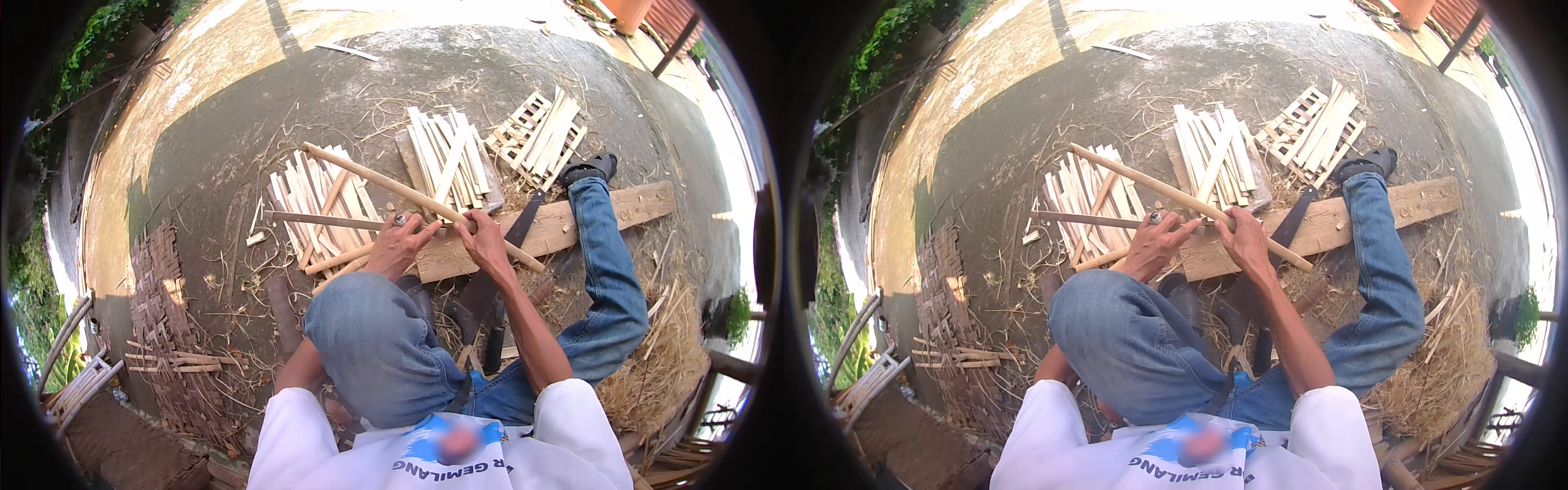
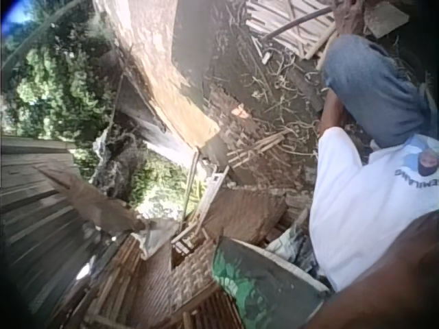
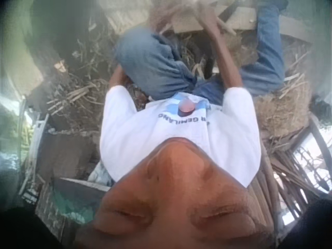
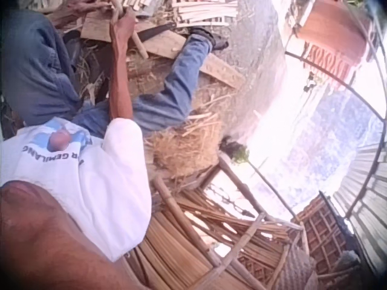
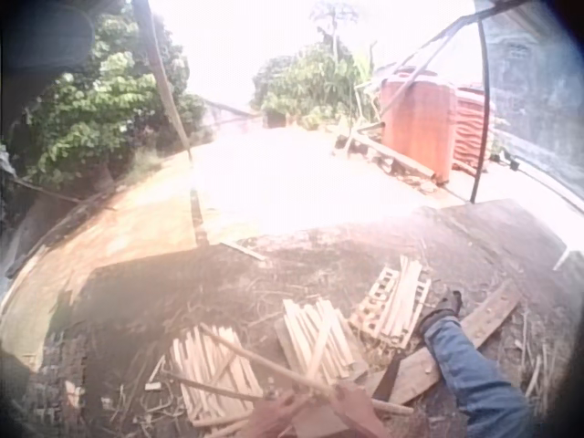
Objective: The person sits on the ground and uses a machete to split bamboo strips into thinner pieces. They repeatedly position the strips on a wooden board, strike them with the machete, and separate the resulting slats.
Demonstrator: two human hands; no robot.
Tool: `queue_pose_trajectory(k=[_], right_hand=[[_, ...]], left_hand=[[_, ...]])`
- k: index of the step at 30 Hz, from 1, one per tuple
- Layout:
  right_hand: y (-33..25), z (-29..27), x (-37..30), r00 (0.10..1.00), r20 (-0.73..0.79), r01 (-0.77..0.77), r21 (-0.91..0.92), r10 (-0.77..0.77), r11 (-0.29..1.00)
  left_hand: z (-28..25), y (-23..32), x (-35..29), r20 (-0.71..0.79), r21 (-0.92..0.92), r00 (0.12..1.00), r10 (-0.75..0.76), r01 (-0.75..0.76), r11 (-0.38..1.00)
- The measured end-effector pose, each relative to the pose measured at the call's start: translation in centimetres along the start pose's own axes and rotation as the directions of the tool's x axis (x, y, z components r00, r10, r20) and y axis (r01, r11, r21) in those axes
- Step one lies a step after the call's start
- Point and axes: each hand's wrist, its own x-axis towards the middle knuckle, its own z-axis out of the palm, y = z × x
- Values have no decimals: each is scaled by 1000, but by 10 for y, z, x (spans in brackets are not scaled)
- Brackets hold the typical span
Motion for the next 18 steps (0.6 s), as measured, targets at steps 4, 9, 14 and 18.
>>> queue_pose_trajectory(k=[4,9,14,18], right_hand=[[-23,1,3,992,79,110,-111,-101,988],[-32,-13,-5,969,176,187,-68,-173,980],[-36,-2,-15,956,197,203,92,-217,975],[-29,1,-21,950,212,221,65,-230,973]], left_hand=[[-28,-15,-10,3,-47,982,-190,190,981],[-30,-19,10,-72,-213,985,-159,140,967],[-34,-8,10,48,-299,998,-44,56,953],[-32,-9,10,219,-360,976,-2,82,929]])
